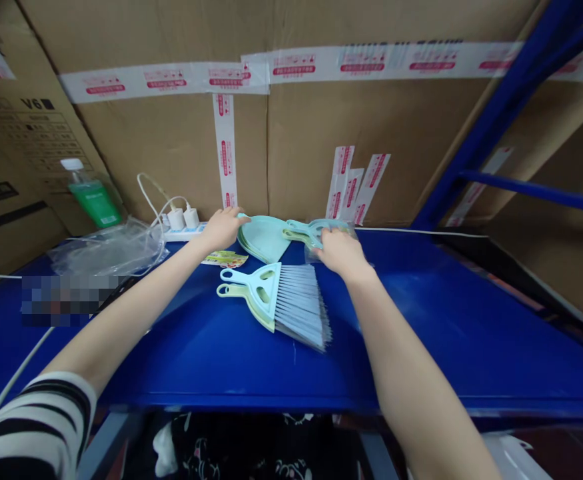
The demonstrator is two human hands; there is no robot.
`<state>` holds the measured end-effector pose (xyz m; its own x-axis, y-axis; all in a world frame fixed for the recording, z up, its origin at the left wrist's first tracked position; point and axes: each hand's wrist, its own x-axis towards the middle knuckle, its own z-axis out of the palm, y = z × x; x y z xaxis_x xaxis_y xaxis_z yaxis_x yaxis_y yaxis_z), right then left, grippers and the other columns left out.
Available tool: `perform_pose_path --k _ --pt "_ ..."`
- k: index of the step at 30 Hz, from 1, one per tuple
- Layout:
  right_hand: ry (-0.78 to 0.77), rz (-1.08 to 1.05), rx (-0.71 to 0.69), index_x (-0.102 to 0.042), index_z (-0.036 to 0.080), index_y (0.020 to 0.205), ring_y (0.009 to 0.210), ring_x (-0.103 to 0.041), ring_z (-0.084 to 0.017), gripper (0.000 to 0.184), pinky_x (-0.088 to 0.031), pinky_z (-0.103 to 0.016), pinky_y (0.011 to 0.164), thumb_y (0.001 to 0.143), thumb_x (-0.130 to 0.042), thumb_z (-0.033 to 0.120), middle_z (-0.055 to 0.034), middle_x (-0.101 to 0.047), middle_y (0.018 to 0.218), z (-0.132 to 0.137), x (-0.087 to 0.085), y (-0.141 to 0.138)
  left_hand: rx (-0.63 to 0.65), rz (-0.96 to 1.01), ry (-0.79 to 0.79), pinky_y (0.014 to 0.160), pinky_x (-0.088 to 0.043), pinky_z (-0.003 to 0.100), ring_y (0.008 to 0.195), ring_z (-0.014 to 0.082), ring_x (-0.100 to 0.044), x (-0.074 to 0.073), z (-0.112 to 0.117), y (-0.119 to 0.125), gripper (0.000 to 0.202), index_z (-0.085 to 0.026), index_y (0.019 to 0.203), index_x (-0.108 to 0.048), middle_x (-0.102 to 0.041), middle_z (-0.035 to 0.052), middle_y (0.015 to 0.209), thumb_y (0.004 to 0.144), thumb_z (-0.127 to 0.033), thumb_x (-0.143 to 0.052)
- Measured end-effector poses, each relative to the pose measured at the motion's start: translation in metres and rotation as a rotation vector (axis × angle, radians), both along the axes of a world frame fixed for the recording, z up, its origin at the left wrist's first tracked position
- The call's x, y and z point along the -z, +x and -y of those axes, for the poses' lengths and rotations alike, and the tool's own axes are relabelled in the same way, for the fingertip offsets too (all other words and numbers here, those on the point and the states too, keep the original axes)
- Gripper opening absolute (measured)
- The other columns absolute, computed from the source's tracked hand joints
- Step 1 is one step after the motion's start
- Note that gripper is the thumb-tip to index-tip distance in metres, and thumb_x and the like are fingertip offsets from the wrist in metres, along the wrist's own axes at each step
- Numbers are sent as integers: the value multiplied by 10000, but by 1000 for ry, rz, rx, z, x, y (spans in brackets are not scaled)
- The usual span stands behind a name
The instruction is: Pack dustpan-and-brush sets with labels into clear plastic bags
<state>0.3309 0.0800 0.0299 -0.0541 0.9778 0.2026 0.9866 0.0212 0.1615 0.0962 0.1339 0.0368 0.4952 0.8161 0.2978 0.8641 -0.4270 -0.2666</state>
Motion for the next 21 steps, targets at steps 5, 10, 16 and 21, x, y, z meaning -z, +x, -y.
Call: perform_pose_path --k 5,10,16,21 --pt "-42 -5 -119 -616 156 1003 874 -651 -272 254 -448 -325 658 877 -403 214 -146 -708 970 -3 3 3 86 -35 46 923 -414 409 1141 260 -521 3 34 -4 449 -188 1168 -614 -552 119 1249 812 -17 -401" --pt "-12 25 -151 -623 179 956 850 -645 -262 290 -421 -316 630 869 -347 182 -133 -711 966 4 -7 3 135 7 48 900 -438 427 1089 272 -539 8 68 -16 389 -161 1120 -625 -571 122 1210 803 -37 -439" --pt "101 12 -169 -585 134 1021 783 -643 -271 303 -371 -315 583 908 -316 213 -170 -689 951 32 -26 -30 247 382 -60 876 -476 364 998 196 -573 14 107 -46 334 -172 1161 -557 -590 82 1087 904 -109 -352" --pt "-47 35 -503 -565 139 1035 848 -635 -257 250 -341 -293 592 889 -363 122 -141 -675 944 69 -20 -82 208 632 -130 830 -495 353 861 167 -575 16 126 -67 339 -162 1243 -458 -566 76 1063 963 -310 -337"
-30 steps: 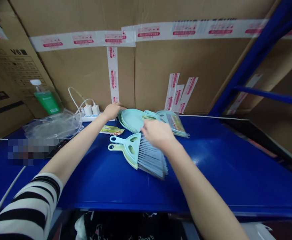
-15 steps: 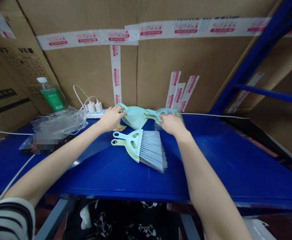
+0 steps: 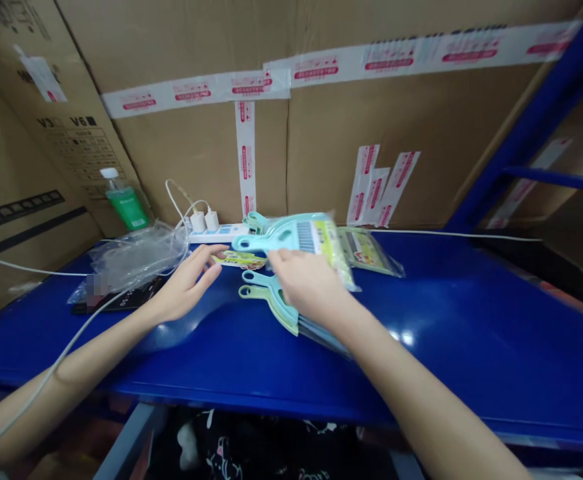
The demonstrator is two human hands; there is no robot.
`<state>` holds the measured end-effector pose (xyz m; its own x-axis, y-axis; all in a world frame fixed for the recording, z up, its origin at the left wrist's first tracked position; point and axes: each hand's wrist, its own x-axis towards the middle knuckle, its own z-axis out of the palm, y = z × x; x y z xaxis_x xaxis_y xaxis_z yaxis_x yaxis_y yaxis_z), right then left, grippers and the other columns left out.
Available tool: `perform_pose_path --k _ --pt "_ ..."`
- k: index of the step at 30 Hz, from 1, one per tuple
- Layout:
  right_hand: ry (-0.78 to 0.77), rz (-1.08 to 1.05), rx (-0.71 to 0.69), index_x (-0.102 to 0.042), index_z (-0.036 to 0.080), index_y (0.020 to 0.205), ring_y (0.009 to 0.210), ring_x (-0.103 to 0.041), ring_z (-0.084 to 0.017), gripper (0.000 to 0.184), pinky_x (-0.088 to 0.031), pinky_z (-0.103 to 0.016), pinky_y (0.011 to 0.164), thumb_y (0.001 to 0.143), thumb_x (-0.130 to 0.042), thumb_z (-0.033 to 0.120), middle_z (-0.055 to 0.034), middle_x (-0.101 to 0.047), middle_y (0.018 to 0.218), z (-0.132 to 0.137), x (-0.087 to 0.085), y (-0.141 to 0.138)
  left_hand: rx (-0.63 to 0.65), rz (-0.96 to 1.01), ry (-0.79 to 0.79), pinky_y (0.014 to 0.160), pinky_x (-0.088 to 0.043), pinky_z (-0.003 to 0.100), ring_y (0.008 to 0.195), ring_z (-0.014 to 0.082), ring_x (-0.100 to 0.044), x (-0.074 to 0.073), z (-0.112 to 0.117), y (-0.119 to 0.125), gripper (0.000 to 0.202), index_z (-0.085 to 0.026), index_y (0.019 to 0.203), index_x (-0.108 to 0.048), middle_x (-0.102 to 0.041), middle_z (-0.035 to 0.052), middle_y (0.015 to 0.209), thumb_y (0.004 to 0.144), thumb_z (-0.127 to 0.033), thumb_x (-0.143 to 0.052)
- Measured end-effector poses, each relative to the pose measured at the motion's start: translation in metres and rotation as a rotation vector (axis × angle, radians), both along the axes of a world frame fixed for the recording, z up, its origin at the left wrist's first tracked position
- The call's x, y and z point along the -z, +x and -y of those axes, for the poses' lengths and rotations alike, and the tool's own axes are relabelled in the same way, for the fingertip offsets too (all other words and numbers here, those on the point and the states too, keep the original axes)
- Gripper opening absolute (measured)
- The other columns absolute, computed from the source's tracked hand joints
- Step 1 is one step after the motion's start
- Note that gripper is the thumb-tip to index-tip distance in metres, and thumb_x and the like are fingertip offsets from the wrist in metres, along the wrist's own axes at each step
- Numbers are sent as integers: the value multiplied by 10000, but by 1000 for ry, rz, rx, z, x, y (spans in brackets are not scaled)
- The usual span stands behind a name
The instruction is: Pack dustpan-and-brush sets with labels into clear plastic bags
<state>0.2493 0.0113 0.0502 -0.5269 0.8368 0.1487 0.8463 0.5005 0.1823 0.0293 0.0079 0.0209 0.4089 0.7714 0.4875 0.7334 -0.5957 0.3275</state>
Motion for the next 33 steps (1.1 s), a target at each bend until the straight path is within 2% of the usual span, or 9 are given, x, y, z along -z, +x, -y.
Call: perform_pose_path --k 3,6,10,14,20,24,26,30,33 --pt "-53 15 -124 -564 142 1010 827 -633 -230 243 -330 -288 597 901 -351 103 -123 -675 933 11 11 -15 5 -38 -55 830 -496 367 872 182 -569 6 3 -4 353 -148 1196 -493 -560 75 1015 958 -364 -349" --pt "-109 -6 -160 -563 152 961 757 -621 -211 219 -322 -290 582 923 -347 154 -101 -674 887 12 18 -17 -36 -119 -66 854 -493 409 953 226 -559 13 5 -5 355 -149 1128 -539 -545 84 1007 924 -416 -428" --pt "-177 -53 -218 -539 176 855 686 -581 -190 206 -330 -290 585 932 -349 201 -71 -647 812 10 19 -16 -72 -187 -27 899 -480 442 1067 270 -527 19 5 -5 462 -181 1228 -476 -513 108 1104 851 -433 -566" --pt "-296 -169 -327 -479 213 738 621 -533 -163 276 -349 -281 583 948 -323 300 -36 -608 729 9 15 -12 -40 -190 3 951 -450 446 1151 271 -506 24 2 -5 478 -220 1296 -406 -506 112 1221 871 -371 -565" --pt "-186 -178 -106 -509 205 829 664 -571 -220 203 -388 -323 583 864 -451 397 -85 -627 787 -5 16 3 17 -327 -30 863 -484 418 1061 255 -558 24 1 -6 310 -178 1197 -503 -589 88 1082 927 -330 -489" --pt "-154 -117 -48 -555 173 913 907 -595 -283 186 -440 -369 743 880 -417 295 -150 -649 936 -9 16 6 3 -352 -4 850 -483 407 1035 253 -557 21 4 -8 309 -155 1195 -506 -586 96 1066 927 -305 -482" --pt "-143 -50 16 -575 165 936 949 -597 -290 197 -439 -370 769 876 -397 224 -153 -659 960 -9 13 6 -11 -359 -2 850 -481 409 1018 249 -559 20 5 -11 303 -173 1202 -505 -583 90 1063 931 -300 -463" --pt "-175 43 191 -592 172 998 868 -638 -271 266 -426 -327 652 844 -379 129 -139 -689 971 -11 7 11 -34 -368 -20 837 -483 414 966 244 -560 20 6 -15 324 -165 1208 -503 -576 95 1045 921 -295 -431" --pt "-182 103 266 -607 201 941 740 -642 -254 272 -375 -305 550 798 -396 109 -107 -706 861 -16 5 18 -38 -368 -28 827 -488 409 943 239 -560 21 6 -16 341 -155 1214 -496 -570 96 1030 906 -280 -417"
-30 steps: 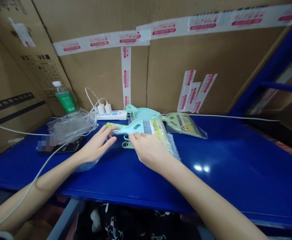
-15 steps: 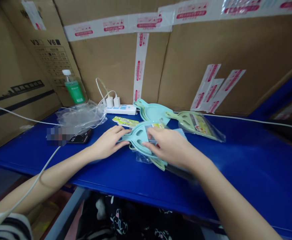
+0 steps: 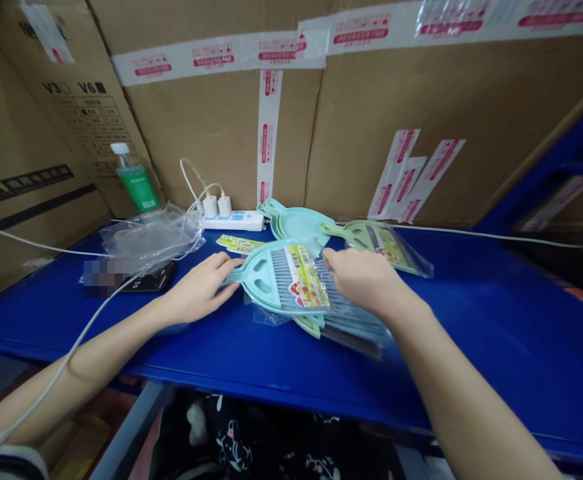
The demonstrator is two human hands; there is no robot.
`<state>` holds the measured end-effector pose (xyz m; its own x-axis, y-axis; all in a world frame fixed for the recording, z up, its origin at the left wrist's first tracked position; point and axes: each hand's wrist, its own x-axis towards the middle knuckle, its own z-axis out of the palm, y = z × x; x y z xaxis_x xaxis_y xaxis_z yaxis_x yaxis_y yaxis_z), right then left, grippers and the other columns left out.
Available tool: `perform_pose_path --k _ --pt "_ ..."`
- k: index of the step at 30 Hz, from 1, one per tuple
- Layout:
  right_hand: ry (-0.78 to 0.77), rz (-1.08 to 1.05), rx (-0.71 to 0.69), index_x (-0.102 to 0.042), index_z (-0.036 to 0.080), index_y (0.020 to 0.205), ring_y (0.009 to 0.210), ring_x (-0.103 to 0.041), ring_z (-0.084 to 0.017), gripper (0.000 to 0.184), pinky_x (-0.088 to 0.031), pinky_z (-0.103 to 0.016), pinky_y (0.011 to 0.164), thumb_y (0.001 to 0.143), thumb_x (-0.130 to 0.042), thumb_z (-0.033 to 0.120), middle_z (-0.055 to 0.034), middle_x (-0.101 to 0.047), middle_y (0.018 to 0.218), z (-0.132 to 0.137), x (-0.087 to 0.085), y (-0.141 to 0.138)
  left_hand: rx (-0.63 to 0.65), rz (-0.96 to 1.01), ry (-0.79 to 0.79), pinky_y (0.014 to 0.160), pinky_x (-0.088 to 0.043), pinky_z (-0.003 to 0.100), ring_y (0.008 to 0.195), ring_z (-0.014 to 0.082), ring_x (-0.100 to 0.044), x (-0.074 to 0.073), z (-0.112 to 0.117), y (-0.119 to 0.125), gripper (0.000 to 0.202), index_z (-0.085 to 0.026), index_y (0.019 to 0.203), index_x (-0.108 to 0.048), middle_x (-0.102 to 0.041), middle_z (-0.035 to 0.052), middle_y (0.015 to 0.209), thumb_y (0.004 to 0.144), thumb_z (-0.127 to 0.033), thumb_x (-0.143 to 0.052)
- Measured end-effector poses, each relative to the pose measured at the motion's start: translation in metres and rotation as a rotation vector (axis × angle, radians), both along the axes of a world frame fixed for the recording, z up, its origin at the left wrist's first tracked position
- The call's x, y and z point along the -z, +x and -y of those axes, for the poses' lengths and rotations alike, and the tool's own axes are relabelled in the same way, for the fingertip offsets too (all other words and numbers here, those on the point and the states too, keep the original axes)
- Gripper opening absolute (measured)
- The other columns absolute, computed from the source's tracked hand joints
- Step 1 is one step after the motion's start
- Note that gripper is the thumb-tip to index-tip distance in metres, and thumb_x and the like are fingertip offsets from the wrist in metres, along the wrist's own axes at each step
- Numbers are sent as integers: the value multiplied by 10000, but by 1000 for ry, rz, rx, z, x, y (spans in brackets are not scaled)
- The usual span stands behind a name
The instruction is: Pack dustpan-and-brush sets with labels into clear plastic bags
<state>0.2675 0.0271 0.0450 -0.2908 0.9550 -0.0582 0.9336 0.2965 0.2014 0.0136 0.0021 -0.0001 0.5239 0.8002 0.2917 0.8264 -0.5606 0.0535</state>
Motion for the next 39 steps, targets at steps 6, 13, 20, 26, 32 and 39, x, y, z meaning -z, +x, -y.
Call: perform_pose_path --k 6,13,20,26,32,39 --pt "-51 -202 -94 -549 213 754 641 -593 -196 205 -383 -291 573 827 -359 187 -54 -655 693 -10 4 7 10 16 -16 854 -482 393 973 234 -565 2 -1 1 376 -151 1250 -459 -567 102 1064 883 -213 -408" --pt "-118 -489 -91 -407 235 612 566 -505 -160 302 -353 -282 547 861 -347 395 -1 -535 574 -15 9 2 8 -8 -21 885 -471 416 976 239 -552 3 -2 3 395 -146 1261 -447 -584 104 1081 870 -190 -409" --pt "-196 -731 -144 -447 228 636 538 -424 -135 257 -336 -280 532 781 -422 439 33 -435 544 -20 8 9 15 -28 -13 889 -465 417 983 235 -545 4 -2 2 388 -167 1263 -445 -586 91 1078 878 -189 -403" --pt "-332 -962 -225 -578 206 843 538 -441 -128 414 -361 -285 524 720 -464 585 31 -454 606 -32 13 21 39 17 -40 892 -463 422 1020 240 -532 4 -2 2 385 -137 1271 -409 -576 107 1089 888 -162 -381" --pt "-182 -721 -167 -603 186 1129 557 -490 -163 481 -367 -301 529 784 -453 486 4 -537 618 -33 24 14 94 86 -50 874 -478 420 991 231 -529 7 -3 0 394 -145 1281 -378 -554 110 1090 888 -125 -378" --pt "-205 -718 -118 -505 119 1277 580 -543 -187 659 -409 -308 544 698 -586 424 -5 -591 625 -34 29 10 115 82 -47 864 -477 423 989 232 -519 9 -4 0 403 -144 1287 -365 -543 105 1077 885 -112 -379"
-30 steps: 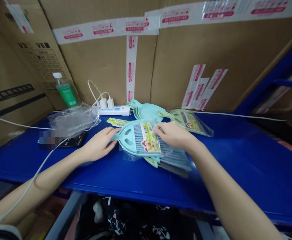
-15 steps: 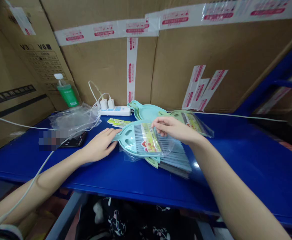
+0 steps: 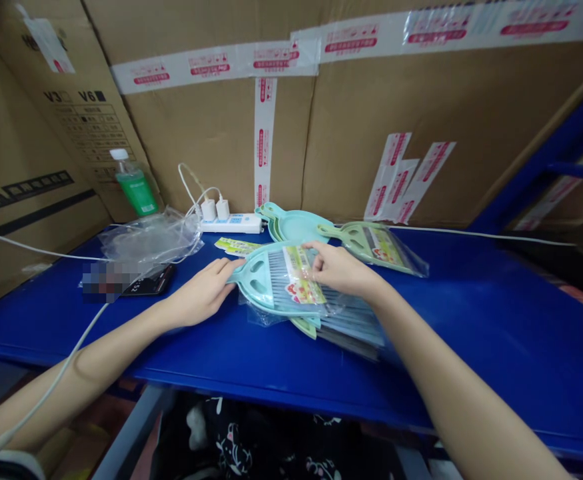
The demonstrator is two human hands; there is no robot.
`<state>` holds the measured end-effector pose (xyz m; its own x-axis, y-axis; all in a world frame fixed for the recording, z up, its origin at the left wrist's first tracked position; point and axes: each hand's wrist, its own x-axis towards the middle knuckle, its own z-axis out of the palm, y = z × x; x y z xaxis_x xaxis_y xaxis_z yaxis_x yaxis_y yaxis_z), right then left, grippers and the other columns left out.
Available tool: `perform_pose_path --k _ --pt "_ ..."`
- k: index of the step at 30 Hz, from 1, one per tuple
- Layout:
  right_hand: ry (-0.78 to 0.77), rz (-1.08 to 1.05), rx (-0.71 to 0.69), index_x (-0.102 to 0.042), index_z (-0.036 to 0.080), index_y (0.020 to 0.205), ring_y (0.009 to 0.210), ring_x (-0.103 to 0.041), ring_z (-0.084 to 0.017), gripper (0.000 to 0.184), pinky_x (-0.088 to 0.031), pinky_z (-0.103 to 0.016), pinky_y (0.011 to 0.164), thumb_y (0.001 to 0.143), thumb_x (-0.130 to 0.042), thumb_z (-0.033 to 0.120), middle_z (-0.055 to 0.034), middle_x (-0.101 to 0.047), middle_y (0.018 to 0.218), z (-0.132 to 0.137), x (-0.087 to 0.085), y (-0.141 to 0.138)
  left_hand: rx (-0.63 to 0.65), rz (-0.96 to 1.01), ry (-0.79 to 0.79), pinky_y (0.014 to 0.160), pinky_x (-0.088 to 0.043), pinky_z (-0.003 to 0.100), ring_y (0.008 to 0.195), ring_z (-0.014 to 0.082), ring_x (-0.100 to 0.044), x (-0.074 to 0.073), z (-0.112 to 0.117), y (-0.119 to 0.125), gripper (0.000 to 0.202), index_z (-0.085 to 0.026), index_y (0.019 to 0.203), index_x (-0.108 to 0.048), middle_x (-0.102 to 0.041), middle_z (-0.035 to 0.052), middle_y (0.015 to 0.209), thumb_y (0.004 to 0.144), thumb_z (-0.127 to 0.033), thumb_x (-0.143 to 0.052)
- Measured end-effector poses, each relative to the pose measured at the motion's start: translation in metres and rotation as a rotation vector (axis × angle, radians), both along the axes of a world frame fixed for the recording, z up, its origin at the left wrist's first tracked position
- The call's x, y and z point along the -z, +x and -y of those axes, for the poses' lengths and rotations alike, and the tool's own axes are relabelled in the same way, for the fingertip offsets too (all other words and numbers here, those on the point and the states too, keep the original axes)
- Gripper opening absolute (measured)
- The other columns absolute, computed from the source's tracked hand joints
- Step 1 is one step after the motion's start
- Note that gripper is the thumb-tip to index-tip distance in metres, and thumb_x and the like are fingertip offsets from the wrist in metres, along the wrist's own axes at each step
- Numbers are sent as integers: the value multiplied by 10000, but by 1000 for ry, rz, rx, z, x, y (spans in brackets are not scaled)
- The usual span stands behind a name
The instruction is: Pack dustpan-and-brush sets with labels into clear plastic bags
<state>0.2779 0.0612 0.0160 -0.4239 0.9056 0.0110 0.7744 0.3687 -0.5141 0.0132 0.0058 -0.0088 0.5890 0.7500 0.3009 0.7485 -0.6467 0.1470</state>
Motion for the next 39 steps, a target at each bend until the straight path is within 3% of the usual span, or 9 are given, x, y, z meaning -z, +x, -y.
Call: perform_pose_path --k 4,8,13,16,19,23,31,34,39 --pt "-50 -78 -28 -483 105 1281 568 -539 -175 638 -409 -294 519 697 -563 351 8 -582 618 -3 -1 5 1 -4 8 855 -478 423 970 231 -521 -1 0 1 384 -127 1276 -375 -547 114 1069 892 -112 -371" --pt "27 -97 -10 -519 119 1228 552 -543 -170 550 -427 -295 507 717 -541 322 -1 -594 643 -3 -6 14 4 -4 10 857 -478 426 967 231 -519 -1 0 1 381 -130 1278 -372 -547 111 1065 897 -117 -367" --pt "321 -61 140 -587 154 1122 541 -566 -182 400 -467 -321 554 737 -490 205 -10 -609 621 -5 -14 26 -5 -4 11 870 -468 417 965 223 -511 1 1 -1 418 -162 1318 -341 -533 98 1074 903 -125 -366" --pt "525 -117 143 -610 190 1072 547 -585 -185 343 -485 -335 572 748 -498 207 -22 -641 667 -4 -16 25 -15 -21 7 859 -467 406 929 216 -503 1 2 -1 480 -168 1374 -299 -521 93 1040 901 -117 -361" --pt "610 -174 103 -617 180 1072 559 -600 -179 325 -499 -339 581 778 -488 227 -47 -676 746 -3 -17 13 -23 -78 -3 816 -470 380 860 200 -485 0 4 0 524 -205 1408 -299 -497 72 957 898 -90 -341" --pt "566 -165 -5 -633 173 1068 605 -631 -182 317 -510 -335 605 792 -488 229 -53 -696 769 -12 -20 -11 -21 -135 -8 807 -465 368 856 195 -467 -3 6 1 525 -234 1373 -385 -472 70 947 881 -57 -339" --pt "464 -91 -151 -692 183 954 717 -660 -184 254 -505 -340 719 769 -520 157 -48 -720 799 -58 -40 -64 19 -100 -31 874 -456 384 952 203 -470 -8 13 2 497 -220 1336 -434 -475 90 1038 878 -49 -341" --pt "330 -55 -193 -692 163 964 699 -657 -173 254 -504 -313 701 766 -535 139 -55 -723 801 -68 -40 -87 36 -106 -35 867 -459 379 945 205 -473 -9 15 2 501 -225 1336 -439 -479 90 1032 877 -48 -339" --pt "237 48 -291 -686 160 1007 798 -666 -173 339 -495 -274 741 727 -525 57 -59 -727 894 -78 -35 -115 40 -140 -47 838 -466 372 910 213 -463 -9 16 3 514 -202 1350 -435 -479 106 1022 869 -45 -350"
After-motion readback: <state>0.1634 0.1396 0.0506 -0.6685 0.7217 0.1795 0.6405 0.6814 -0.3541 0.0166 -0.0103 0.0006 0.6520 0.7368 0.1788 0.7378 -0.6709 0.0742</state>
